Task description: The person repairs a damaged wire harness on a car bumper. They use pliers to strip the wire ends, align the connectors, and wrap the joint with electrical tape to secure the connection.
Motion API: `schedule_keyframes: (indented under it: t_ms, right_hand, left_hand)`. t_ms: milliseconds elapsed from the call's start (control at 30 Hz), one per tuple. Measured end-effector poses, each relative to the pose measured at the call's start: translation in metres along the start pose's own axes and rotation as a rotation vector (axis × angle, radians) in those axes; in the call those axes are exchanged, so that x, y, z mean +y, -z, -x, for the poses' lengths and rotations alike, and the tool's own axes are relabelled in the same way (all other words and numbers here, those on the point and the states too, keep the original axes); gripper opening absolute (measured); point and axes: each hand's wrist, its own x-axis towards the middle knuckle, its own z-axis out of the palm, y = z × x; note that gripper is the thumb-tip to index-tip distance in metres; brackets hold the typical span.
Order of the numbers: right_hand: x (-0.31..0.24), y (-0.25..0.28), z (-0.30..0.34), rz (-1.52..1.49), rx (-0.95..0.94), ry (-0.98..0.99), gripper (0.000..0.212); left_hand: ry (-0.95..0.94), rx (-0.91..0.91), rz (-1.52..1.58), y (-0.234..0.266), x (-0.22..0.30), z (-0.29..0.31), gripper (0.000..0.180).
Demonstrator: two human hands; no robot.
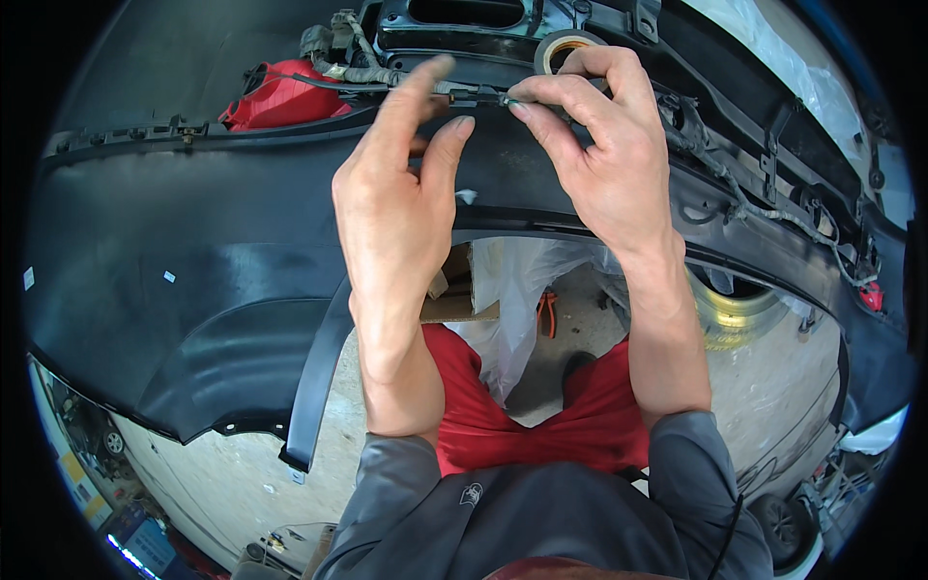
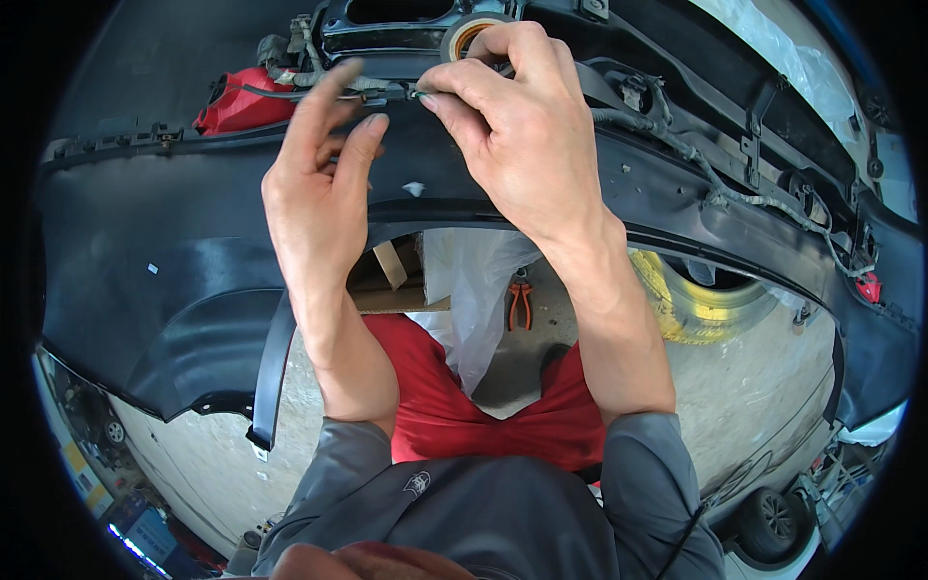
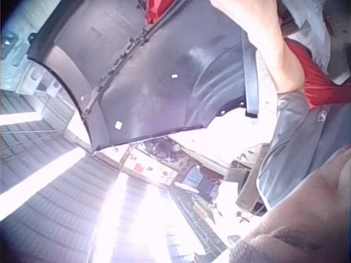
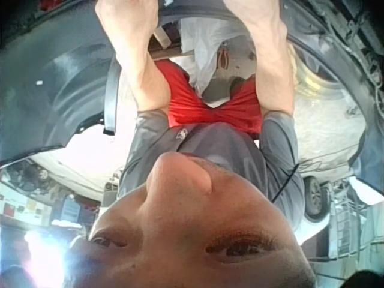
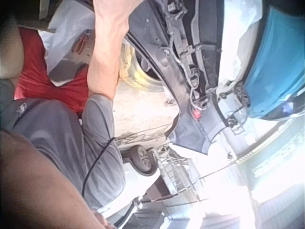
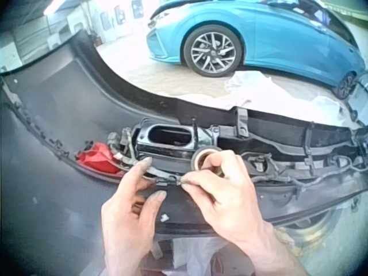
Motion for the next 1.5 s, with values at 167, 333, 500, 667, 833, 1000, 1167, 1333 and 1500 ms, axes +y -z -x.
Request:
schedule_keyframes:
  t_ms: [167,333,500,667,833,1000,1167,1333,1500]
  right_hand:
    - [-0.001,0.000,0.000,0.022,-0.002,0.000,0.024]
    - [0.003,-0.003,0.001,0.019,0.014,0.018,0.017]
    - [-0.002,-0.003,0.000,0.011,0.008,0.012,0.021]
    - [-0.004,-0.001,0.000,0.000,0.004,-0.002,0.021]
    - [-0.004,-0.003,0.001,-0.007,0.010,-0.003,0.021]
    - [-0.002,-0.004,0.002,0.002,0.011,0.005,0.020]
    - [-0.001,-0.004,0.001,0.023,0.018,0.018,0.020]
    - [-0.002,-0.005,0.002,0.004,0.030,0.015,0.020]
    - [-0.005,-0.001,0.000,-0.009,-0.002,0.022,0.020]
  left_hand:
    - [0.123,0.023,0.191,-0.007,-0.005,-0.001,0.026]
    - [0.203,0.009,0.256,-0.003,-0.004,-0.002,0.024]
    - [0.198,0.007,0.253,-0.002,-0.005,-0.002,0.025]
    - [0.213,-0.003,0.239,0.000,-0.005,-0.002,0.026]
    - [0.222,0.003,0.234,0.000,-0.003,-0.001,0.027]
    - [0.238,-0.005,0.222,0.002,-0.003,-0.002,0.027]
    - [0.222,-0.011,0.218,0.003,-0.003,-0.002,0.026]
    - [0.222,-0.064,0.171,0.005,0.002,-0.002,0.027]
    - [0.221,-0.067,0.206,0.007,-0.001,-0.002,0.027]
